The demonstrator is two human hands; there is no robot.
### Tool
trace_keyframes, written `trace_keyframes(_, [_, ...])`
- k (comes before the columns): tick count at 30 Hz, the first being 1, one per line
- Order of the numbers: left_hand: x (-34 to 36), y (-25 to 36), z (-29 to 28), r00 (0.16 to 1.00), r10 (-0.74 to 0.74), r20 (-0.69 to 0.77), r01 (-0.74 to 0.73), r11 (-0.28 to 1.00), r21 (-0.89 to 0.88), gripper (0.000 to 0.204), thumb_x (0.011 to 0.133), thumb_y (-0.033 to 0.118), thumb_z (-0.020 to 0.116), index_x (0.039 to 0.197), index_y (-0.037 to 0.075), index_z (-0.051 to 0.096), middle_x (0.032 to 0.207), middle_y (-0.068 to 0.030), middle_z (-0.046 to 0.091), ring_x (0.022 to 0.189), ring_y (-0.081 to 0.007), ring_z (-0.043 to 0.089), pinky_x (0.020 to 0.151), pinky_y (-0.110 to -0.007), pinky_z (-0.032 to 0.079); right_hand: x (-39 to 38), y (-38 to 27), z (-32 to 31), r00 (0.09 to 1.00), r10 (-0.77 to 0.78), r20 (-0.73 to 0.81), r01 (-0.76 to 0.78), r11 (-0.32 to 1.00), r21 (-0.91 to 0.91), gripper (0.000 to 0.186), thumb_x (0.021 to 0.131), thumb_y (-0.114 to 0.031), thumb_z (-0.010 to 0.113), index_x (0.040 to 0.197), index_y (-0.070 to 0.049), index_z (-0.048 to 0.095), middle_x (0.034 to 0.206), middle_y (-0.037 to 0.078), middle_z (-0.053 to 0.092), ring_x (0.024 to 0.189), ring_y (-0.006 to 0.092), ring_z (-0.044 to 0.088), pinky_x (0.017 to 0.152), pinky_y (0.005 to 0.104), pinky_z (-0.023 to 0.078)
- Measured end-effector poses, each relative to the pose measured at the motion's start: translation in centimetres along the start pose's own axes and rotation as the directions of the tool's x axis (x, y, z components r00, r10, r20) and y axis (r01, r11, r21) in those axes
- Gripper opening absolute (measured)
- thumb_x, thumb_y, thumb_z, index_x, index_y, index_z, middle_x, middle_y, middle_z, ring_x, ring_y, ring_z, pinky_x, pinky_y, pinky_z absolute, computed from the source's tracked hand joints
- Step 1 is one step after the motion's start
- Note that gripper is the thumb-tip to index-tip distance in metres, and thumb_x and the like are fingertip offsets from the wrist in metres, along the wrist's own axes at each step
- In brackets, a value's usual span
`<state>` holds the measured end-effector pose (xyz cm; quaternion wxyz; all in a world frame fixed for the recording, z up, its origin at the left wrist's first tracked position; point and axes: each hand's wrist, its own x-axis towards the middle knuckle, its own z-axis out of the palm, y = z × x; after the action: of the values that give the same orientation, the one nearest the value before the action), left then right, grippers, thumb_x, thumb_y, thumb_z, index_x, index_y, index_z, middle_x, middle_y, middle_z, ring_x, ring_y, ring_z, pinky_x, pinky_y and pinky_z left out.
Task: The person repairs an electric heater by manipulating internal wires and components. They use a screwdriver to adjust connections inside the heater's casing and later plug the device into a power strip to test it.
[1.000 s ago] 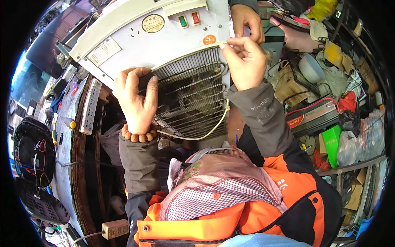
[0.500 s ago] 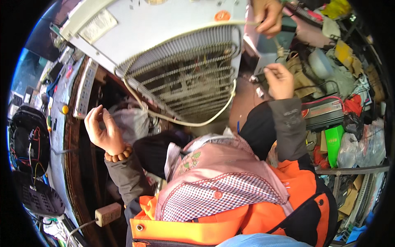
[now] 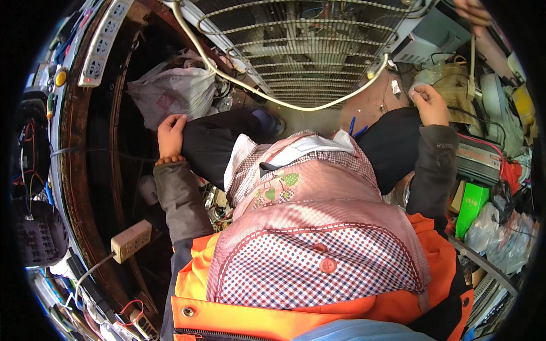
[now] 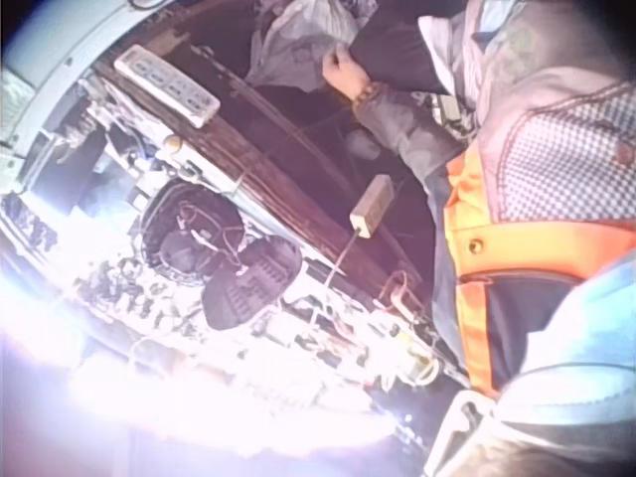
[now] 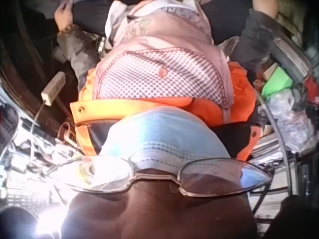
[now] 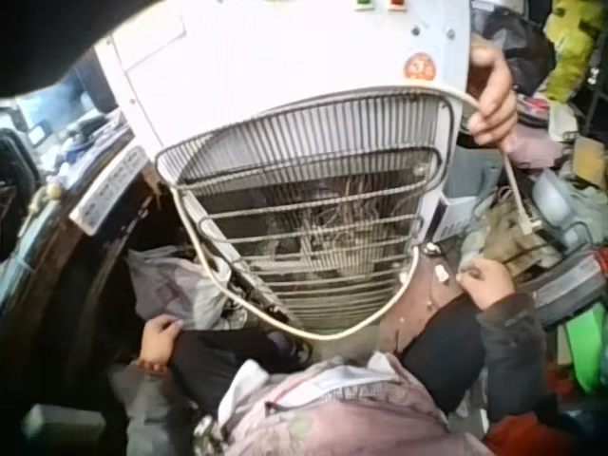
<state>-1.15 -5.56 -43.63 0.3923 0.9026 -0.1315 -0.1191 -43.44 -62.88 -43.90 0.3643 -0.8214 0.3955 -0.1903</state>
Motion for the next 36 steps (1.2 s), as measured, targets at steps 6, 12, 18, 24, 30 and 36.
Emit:
trace_keyframes(6, [1.6, 0.2, 0.4, 0.997, -0.033, 0.075, 0.035, 0.999, -0.028, 0.034, 0.098, 0.027, 0.074, 0.108, -0.005, 0.077, 0.092, -0.0053, 0.074, 0.082, -0.0122, 0.063, 0.079, -0.028, 0.051, -0.3, -1.2, 0.2, 0.999, 0.026, 0.022, -0.027, 0.998, 0.064, 0.028, 0.096, -0.022, 0.076, 0.111, 0.001, 0.073, 0.091, 0.010, 0.077, 0.082, 0.0155, 0.068, 0.077, 0.0324, 0.052])
trace_keyframes(12, [1.9, 1.3, 1.1, 0.994, -0.052, 0.091, 0.051, 0.999, 0.013, 0.034, 0.098, 0.028, 0.074, 0.109, -0.005, 0.077, 0.091, -0.0062, 0.076, 0.084, -0.0134, 0.064, 0.082, -0.029, 0.052, -0.1, -0.4, 0.4, 1.000, 0.000, 0.005, 0.000, 0.998, 0.068, 0.029, 0.096, -0.023, 0.076, 0.111, 0.001, 0.074, 0.090, 0.010, 0.077, 0.081, 0.0157, 0.068, 0.076, 0.0317, 0.052])
trace_keyframes(18, [2.4, 2.6, 2.2, 0.996, -0.015, 0.087, 0.011, 0.999, 0.047, 0.037, 0.099, 0.030, 0.073, 0.111, -0.005, 0.077, 0.096, -0.0082, 0.077, 0.089, -0.0150, 0.066, 0.087, -0.030, 0.052, -0.3, -0.8, 0.0, 1.000, 0.020, 0.001, -0.020, 0.999, 0.028, 0.028, 0.096, -0.023, 0.076, 0.111, 0.001, 0.074, 0.089, 0.011, 0.077, 0.081, 0.0161, 0.069, 0.077, 0.0322, 0.053])
trace_keyframes(24, [2.6, 2.2, 1.7, 0.994, 0.040, 0.103, -0.053, 0.991, 0.126, 0.039, 0.100, 0.032, 0.071, 0.112, -0.004, 0.077, 0.097, -0.0112, 0.077, 0.091, -0.0178, 0.066, 0.089, -0.031, 0.051, -0.8, -2.0, 0.0, 0.999, 0.035, 0.010, -0.035, 0.999, 0.007, 0.024, 0.099, -0.019, 0.075, 0.113, 0.000, 0.073, 0.095, 0.008, 0.076, 0.087, 0.0134, 0.068, 0.081, 0.0298, 0.052])
trace_keyframes(30, [2.2, 2.0, 1.7, 0.997, 0.023, 0.073, -0.029, 0.996, 0.087, 0.037, 0.101, 0.029, 0.071, 0.112, -0.005, 0.076, 0.096, -0.0093, 0.077, 0.089, -0.0148, 0.065, 0.087, -0.028, 0.050, -1.0, -2.3, 0.1, 0.999, 0.006, -0.041, -0.008, 0.998, -0.061, 0.027, 0.096, -0.021, 0.076, 0.113, -0.001, 0.074, 0.090, 0.011, 0.077, 0.082, 0.0186, 0.071, 0.076, 0.0339, 0.055])
trace_keyframes(36, [2.5, 1.8, 1.6, 0.995, 0.026, 0.100, -0.034, 0.996, 0.080, 0.036, 0.101, 0.030, 0.070, 0.108, -0.005, 0.075, 0.093, -0.0078, 0.074, 0.087, -0.0158, 0.062, 0.086, -0.031, 0.050, -0.8, -0.9, 0.5, 0.997, -0.005, -0.073, -0.003, 0.994, -0.110, 0.028, 0.093, -0.029, 0.075, 0.108, -0.006, 0.076, 0.092, 0.017, 0.078, 0.086, 0.0344, 0.076, 0.077, 0.0437, 0.057])
